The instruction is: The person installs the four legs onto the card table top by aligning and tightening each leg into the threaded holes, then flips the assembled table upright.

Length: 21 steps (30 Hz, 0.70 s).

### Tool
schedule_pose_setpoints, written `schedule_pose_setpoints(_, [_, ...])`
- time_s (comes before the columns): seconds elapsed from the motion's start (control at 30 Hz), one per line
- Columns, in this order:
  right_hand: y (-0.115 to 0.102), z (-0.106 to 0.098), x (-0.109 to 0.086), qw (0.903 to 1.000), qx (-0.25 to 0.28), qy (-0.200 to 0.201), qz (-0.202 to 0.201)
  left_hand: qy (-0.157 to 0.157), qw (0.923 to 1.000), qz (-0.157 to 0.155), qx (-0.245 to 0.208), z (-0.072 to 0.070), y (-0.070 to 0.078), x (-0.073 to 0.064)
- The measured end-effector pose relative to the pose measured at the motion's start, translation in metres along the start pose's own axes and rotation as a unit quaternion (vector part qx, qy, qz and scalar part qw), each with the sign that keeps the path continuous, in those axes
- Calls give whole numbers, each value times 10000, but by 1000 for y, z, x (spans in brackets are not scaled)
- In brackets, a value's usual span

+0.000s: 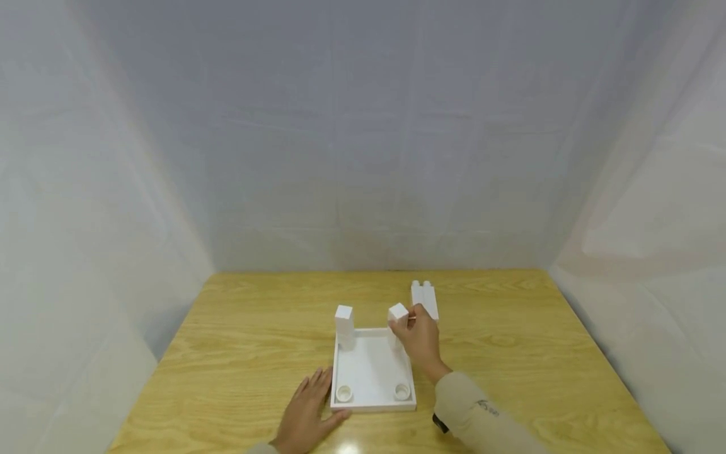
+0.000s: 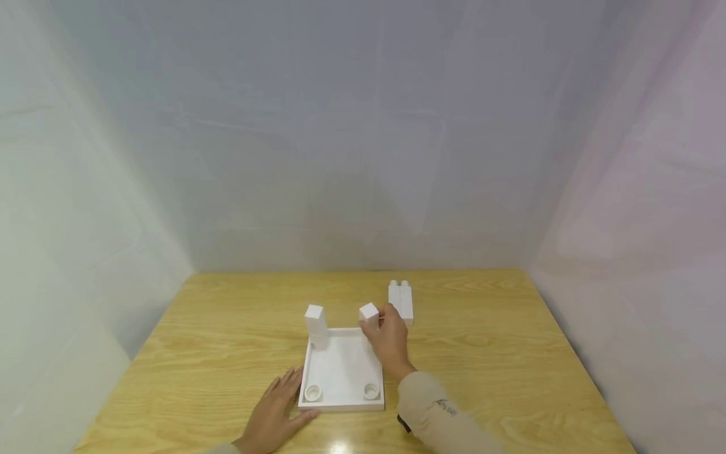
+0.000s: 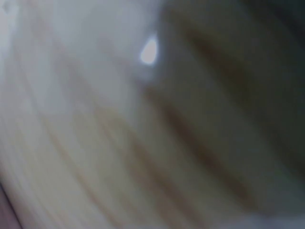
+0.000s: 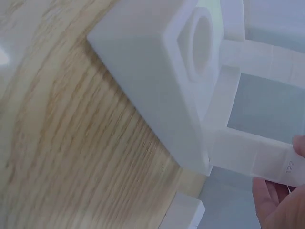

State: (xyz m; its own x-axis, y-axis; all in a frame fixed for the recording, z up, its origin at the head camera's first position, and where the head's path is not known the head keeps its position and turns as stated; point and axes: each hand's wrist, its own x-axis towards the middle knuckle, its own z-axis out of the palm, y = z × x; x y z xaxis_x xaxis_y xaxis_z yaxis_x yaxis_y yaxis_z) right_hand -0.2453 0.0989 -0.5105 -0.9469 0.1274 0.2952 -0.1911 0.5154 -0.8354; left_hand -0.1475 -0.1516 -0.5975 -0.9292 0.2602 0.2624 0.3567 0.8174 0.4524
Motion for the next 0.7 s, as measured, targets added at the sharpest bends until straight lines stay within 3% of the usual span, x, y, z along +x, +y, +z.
schedule_pose_setpoints(0.47, [1,4,-4,9994,-213,268,48,-90,9999,-60,-29,1,-1,0])
schedule_pose_setpoints(0.57, [2,2,-3,9998,-128,-168,-10,-114,9999,-84,-12,2,-2,0])
schedule_pose_setpoints(0.7, [9,-9,6,9906,153,-1357,48,-79,9999,-65,-31,1,-1,1])
